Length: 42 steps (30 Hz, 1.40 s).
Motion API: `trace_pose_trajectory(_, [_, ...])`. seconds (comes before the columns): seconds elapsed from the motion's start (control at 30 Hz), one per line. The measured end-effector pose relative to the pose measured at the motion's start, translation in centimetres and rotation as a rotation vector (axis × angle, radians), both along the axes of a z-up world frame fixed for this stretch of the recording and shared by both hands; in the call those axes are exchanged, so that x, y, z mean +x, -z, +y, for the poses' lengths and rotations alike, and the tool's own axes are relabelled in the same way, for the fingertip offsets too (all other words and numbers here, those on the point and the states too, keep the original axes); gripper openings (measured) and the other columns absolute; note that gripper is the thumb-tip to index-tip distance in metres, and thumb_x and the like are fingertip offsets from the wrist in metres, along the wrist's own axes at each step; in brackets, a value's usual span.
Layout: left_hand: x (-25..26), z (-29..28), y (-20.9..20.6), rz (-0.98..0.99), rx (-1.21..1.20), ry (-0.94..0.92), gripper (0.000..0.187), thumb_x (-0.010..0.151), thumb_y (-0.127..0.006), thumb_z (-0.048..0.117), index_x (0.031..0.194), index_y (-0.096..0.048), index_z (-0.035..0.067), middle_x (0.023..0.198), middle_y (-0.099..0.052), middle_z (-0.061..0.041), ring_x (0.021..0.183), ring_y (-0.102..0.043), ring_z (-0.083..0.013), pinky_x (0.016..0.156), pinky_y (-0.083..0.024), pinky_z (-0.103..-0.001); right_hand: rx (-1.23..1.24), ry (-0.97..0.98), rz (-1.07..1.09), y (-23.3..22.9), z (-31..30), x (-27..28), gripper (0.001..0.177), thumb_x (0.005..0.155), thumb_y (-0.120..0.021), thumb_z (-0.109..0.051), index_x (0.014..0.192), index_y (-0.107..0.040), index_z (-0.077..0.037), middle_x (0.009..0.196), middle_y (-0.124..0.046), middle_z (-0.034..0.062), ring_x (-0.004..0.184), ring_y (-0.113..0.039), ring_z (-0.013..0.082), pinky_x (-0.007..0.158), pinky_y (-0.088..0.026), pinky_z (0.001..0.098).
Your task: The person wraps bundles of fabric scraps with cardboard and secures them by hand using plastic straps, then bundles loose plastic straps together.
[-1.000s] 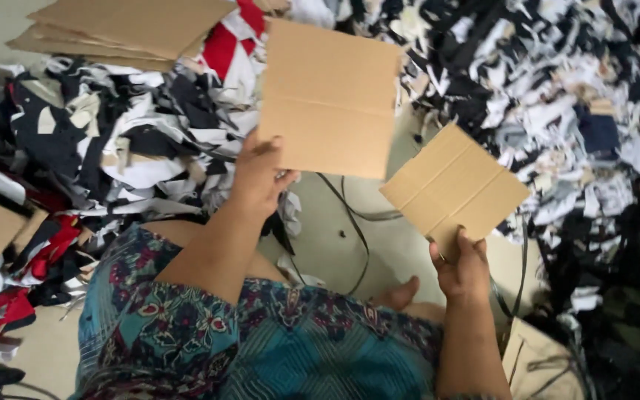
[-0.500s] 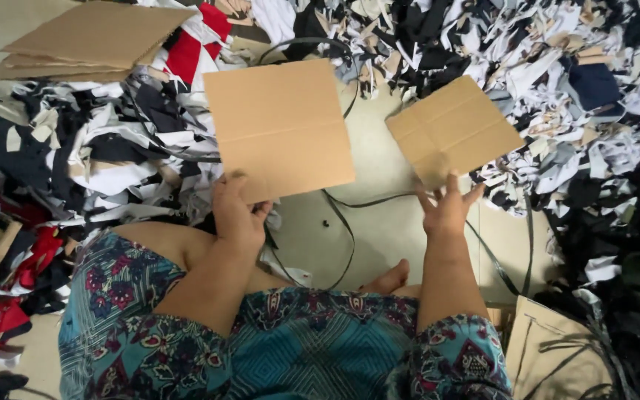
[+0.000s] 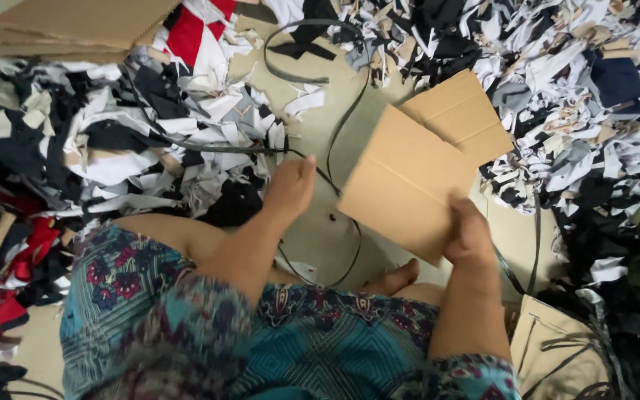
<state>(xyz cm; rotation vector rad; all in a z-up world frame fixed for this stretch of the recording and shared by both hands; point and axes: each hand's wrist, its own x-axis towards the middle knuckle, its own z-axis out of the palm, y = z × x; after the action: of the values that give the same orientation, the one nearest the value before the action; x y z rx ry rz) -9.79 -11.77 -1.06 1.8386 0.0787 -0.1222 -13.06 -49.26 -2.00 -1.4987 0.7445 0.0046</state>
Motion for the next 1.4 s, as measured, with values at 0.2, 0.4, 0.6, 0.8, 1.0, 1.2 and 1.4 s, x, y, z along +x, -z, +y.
trace_pose_trajectory(0.2, [3.7, -0.5, -7.1, 0.311, 0.493, 0.378, 0.099, 0.100, 0.002, 0.069, 0.115, -0.075, 0.009, 0.152, -0.044, -0.022, 0.148, -0.026, -0.0413, 0.119, -0.018, -0.052, 0.027, 0.132, 0.208, -2.4, 1.0, -1.1, 0.061, 0.084, -0.076, -0.038, 0.134, -0.062, -0.006, 0.121, -0.069, 0.0193, 0.109, -0.067, 0.0421, 0.091, -0.047, 0.0661])
trace_pose_trajectory(0.4, [6.6, -0.9, -12.6, 0.427, 0.331, 0.505, 0.123, 0.084, 0.013, 0.081, 0.141, -0.054, -0.006, 0.153, -0.045, -0.029, 0.151, -0.030, -0.0437, 0.126, -0.014, -0.052, 0.244, 0.001, 0.211, -2.7, 6.7, 1.0, 0.052, 0.070, -0.068, -0.026, 0.119, -0.072, -0.008, 0.100, -0.073, 0.0173, 0.085, -0.071, 0.0391, 0.076, -0.056, 0.0545])
trace_pose_trajectory(0.6, [8.1, 0.1, -13.6, 0.669, 0.000, 0.246, 0.125, 0.072, 0.000, 0.090, 0.162, -0.029, 0.008, 0.168, -0.024, -0.018, 0.156, -0.023, -0.0327, 0.129, -0.018, -0.047, 0.263, -0.089, 0.153, 2.4, 6.8, 2.8, 0.067, 0.078, -0.063, -0.017, 0.144, -0.056, -0.007, 0.126, -0.068, 0.0187, 0.114, -0.065, 0.0408, 0.095, -0.051, 0.0578])
trace_pose_trajectory(0.8, [9.9, 1.3, -4.7, 0.581, 0.044, 0.295, 0.061, 0.098, -0.061, 0.029, 0.154, -0.046, 0.009, 0.148, -0.051, -0.024, 0.121, -0.065, -0.0348, 0.095, -0.062, -0.041, 0.060, -0.150, 0.190, 0.0, 9.2, 2.4, 0.068, 0.089, -0.068, -0.019, 0.151, -0.045, -0.003, 0.140, -0.056, 0.0285, 0.131, -0.054, 0.0462, 0.108, -0.041, 0.0649])
trace_pose_trajectory(1.0, [9.1, 0.3, -0.5, 0.294, 0.430, 0.225, 0.055, 0.095, -0.061, 0.027, 0.147, -0.050, 0.012, 0.137, -0.060, -0.022, 0.118, -0.066, -0.0401, 0.089, -0.059, -0.055, -0.272, -0.249, 0.170, -0.6, 10.2, 2.2, 0.061, 0.091, -0.079, -0.032, 0.134, -0.058, 0.005, 0.106, -0.067, 0.0191, 0.098, -0.065, 0.0310, 0.078, -0.057, 0.0443])
trace_pose_trajectory(1.2, [6.3, -4.2, -2.0, -0.138, 0.799, 0.225, 0.020, 0.096, -0.056, 0.004, 0.112, -0.066, -0.002, 0.106, -0.067, -0.023, 0.096, -0.073, -0.0415, 0.075, -0.063, -0.051, -0.785, -0.354, 0.358, 2.2, 8.9, 2.8, 0.056, 0.082, -0.079, -0.055, 0.120, -0.069, -0.016, 0.098, -0.078, 0.0051, 0.100, -0.073, 0.0302, 0.085, -0.062, 0.0457])
trace_pose_trajectory(1.4, [1.0, -5.8, -5.6, 0.168, 0.834, 0.709, 0.059, 0.096, -0.066, 0.010, 0.151, -0.045, 0.005, 0.154, -0.040, -0.026, 0.140, -0.043, -0.0436, 0.111, -0.041, -0.063, -1.101, -0.618, 0.253, -3.3, 13.7, 1.6, 0.049, 0.097, -0.069, -0.033, 0.137, -0.046, -0.016, 0.128, -0.051, 0.0161, 0.113, -0.066, 0.0440, 0.094, -0.060, 0.0534])
